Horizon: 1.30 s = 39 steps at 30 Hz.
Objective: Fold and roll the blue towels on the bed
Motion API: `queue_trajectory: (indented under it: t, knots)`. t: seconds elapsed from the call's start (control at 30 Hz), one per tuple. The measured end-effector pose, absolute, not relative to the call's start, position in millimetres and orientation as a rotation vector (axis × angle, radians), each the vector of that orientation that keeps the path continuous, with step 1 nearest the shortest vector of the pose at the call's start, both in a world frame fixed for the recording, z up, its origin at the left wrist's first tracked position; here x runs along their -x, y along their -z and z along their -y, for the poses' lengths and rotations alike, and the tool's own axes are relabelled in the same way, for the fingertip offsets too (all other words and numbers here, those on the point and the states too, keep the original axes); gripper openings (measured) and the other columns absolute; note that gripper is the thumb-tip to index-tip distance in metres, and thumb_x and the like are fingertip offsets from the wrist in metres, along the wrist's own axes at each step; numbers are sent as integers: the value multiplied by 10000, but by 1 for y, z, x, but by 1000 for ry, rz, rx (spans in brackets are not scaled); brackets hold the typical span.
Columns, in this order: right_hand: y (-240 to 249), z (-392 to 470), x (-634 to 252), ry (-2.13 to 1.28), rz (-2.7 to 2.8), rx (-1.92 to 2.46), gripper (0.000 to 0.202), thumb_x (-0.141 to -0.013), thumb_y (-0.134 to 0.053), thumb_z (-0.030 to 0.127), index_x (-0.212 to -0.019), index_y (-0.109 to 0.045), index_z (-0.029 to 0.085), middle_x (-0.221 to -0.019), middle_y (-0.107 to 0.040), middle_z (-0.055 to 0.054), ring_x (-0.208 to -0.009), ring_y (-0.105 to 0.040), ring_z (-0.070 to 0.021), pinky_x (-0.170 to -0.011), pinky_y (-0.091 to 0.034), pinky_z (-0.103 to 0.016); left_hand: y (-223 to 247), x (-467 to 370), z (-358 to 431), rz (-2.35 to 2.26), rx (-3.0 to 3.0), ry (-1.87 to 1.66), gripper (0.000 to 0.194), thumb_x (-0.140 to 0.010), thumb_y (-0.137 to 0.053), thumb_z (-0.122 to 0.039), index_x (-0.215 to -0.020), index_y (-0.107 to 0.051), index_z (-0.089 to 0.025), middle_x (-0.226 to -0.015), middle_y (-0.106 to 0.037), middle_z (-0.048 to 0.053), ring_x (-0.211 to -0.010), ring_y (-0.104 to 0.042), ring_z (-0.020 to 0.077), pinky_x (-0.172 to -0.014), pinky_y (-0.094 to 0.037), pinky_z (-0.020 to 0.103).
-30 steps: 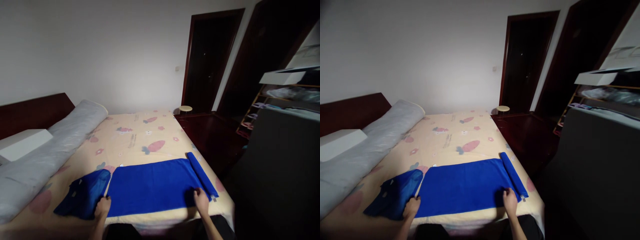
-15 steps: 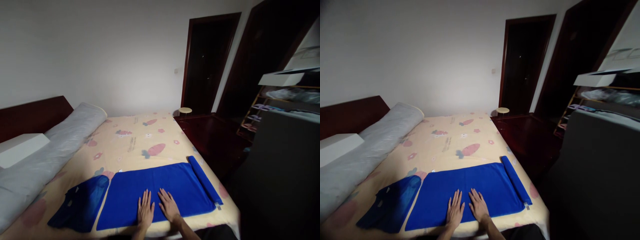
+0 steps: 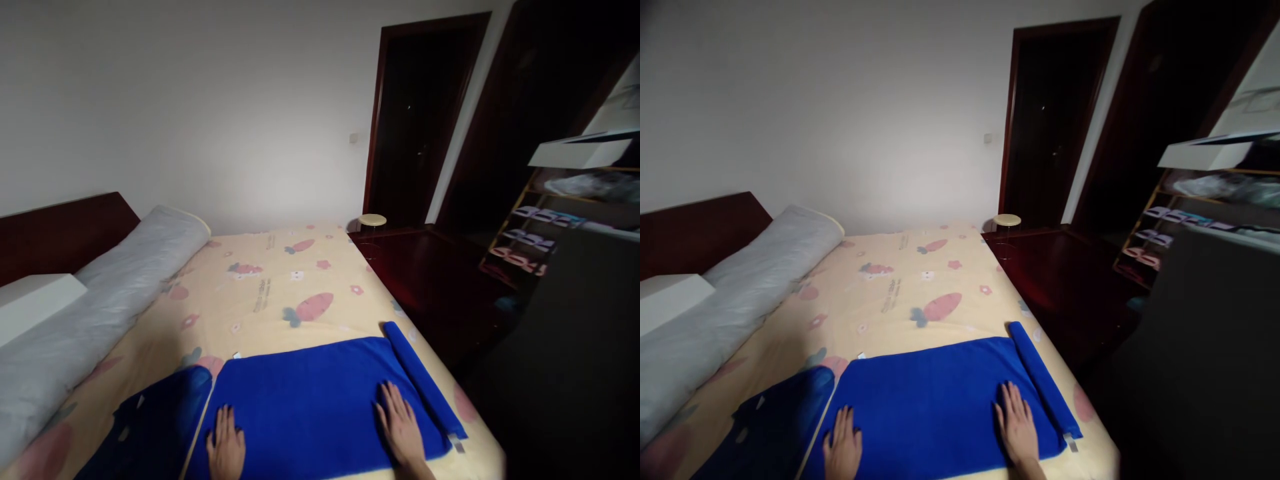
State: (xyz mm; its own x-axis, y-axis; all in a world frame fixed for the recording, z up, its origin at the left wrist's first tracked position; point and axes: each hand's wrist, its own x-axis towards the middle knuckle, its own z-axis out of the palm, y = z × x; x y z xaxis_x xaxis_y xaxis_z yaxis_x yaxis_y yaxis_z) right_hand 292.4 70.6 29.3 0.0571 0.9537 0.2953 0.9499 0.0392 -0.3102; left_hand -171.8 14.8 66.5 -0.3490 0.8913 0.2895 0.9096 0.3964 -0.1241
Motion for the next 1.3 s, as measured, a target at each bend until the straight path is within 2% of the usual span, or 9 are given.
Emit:
queue_trajectory:
  t: [0.17,0.27,0.4,0.63,0.73,0.93,1.0,1.13,1.3]
  knots:
    - [-51,-82,-198,-342,2229,1538,549,-1002,-284,477,-1509,-295,266,-1566,-297,-40,-1438,-288,-227,-1153,-300,-446,-67,69,-65,2073,2186,298,579,-912,-292,-161,-1485,-295,-248,-1555,-349,24,-1439,-309,187,-1163,-294,411]
    - [-51,-95,-163,-423,2335,1424,533,-1006,-294,474,-1503,-298,283,-1562,-289,-32,-1434,-293,-237,-1160,-291,-451,-62,27,-88,1893,2554,322,586,-941,-266,-168,-1505,-179,-303,-1572,-304,-7,-1438,-310,162,-1169,-304,398]
    - [-49,-125,-168,-355,2295,1539,547,-996,-305,491,-1485,-349,251,-1557,-290,-50,-1437,-284,-255,-1170,-264,-476,-66,24,-110,1946,2653,276,556,-966,-284,-265,-1496,-151,-373,-1587,-252,-35,-1446,-295,179,-1179,-287,468]
    - [-35,-195,-277,-114,2076,1984,644,-937,-302,533,-1466,-399,181,-1546,-325,-79,-1437,-283,-258,-1178,-216,-486,-68,130,-129,2451,2067,83,539,-953,-241,-387,-1486,-270,-312,-1581,-252,-18,-1460,-248,184,-1192,-214,472]
    - [-26,-221,-309,-33,1992,2092,705,-907,-274,554,-1464,-407,141,-1529,-366,-92,-1425,-312,-261,-1165,-248,-466,-57,184,-137,2625,1787,77,564,-940,-220,-413,-1488,-287,-300,-1581,-255,-23,-1458,-251,178,-1171,-260,461]
    - [-18,-232,-317,87,1818,2126,782,-906,-160,549,-1476,-355,51,-1551,-329,-120,-1436,-291,-247,-1136,-312,-408,-40,235,-162,2698,1401,343,580,-886,-326,-441,-1454,-381,-340,-1482,-484,-6,-1406,-374,208,-1079,-388,439]
    - [-17,-229,-317,89,1822,2097,782,-911,-162,563,-1482,-349,62,-1550,-336,-117,-1438,-288,-243,-1141,-306,-406,-36,236,-166,2645,1343,414,646,-863,-359,-471,-1477,-353,-272,-1476,-495,48,-1418,-354,237,-1095,-370,442]
    - [-14,-225,-320,88,1830,2070,774,-917,-173,566,-1480,-355,66,-1537,-363,-115,-1437,-292,-236,-1151,-288,-403,-31,233,-164,2513,1208,613,770,-865,-278,-485,-1516,-205,-80,-1488,-448,182,-1420,-349,268,-1110,-353,440]
    - [-16,-224,-321,111,1827,2046,785,-908,-171,581,-1477,-363,75,-1537,-360,-126,-1434,-297,-257,-1153,-272,-444,-38,227,-155,2460,1281,611,722,-873,-248,-436,-1521,-207,-119,-1423,-528,175,-1364,-434,289,-1081,-371,499]
